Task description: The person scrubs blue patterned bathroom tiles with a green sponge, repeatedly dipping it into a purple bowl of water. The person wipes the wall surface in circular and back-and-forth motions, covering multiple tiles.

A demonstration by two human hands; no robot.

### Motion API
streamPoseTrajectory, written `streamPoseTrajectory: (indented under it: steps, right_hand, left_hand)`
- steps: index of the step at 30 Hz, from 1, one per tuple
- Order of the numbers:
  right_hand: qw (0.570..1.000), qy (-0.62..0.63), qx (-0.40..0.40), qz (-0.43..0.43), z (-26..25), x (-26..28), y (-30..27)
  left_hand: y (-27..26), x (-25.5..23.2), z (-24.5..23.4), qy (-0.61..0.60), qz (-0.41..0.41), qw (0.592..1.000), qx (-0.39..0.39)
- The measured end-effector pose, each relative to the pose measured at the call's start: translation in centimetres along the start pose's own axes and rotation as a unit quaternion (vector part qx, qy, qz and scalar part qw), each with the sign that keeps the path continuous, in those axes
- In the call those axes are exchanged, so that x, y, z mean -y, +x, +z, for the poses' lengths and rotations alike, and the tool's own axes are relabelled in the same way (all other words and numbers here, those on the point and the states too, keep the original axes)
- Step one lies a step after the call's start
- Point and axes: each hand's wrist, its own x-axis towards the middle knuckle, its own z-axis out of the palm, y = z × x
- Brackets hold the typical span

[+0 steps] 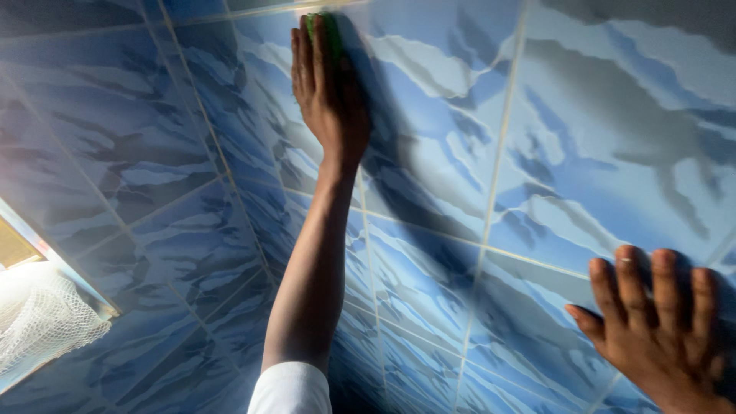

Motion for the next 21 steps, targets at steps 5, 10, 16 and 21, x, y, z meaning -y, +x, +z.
streamPoseTrajectory:
  steps: [5,10,16,21]
  right_hand:
    - [0.999,0.045,-0.013,0.007,-1.9,-0.2,1.0]
    - [0.988,0.152,-0.026,0.02,-4.5,-1.5,1.8]
    - [0.957,0.285,-0.038,0.047,-8.1,-5.2,-0.4]
    - [0.965,0.24,-0.031,0.102,-10.7,-11.9,-5.3]
  left_hand:
    - [-0.1,-10.6,0.8,-0.007,0.004,1.0,0.026]
    - [-0.7,-21.5,1.9,-0.028,0.002,0.999,0.04]
    - [-1.8,-35.5,3.3,-0.094,0.019,0.995,0.032]
    - [-2.1,-47.5,3.4,-0.141,0.026,0.983,0.114]
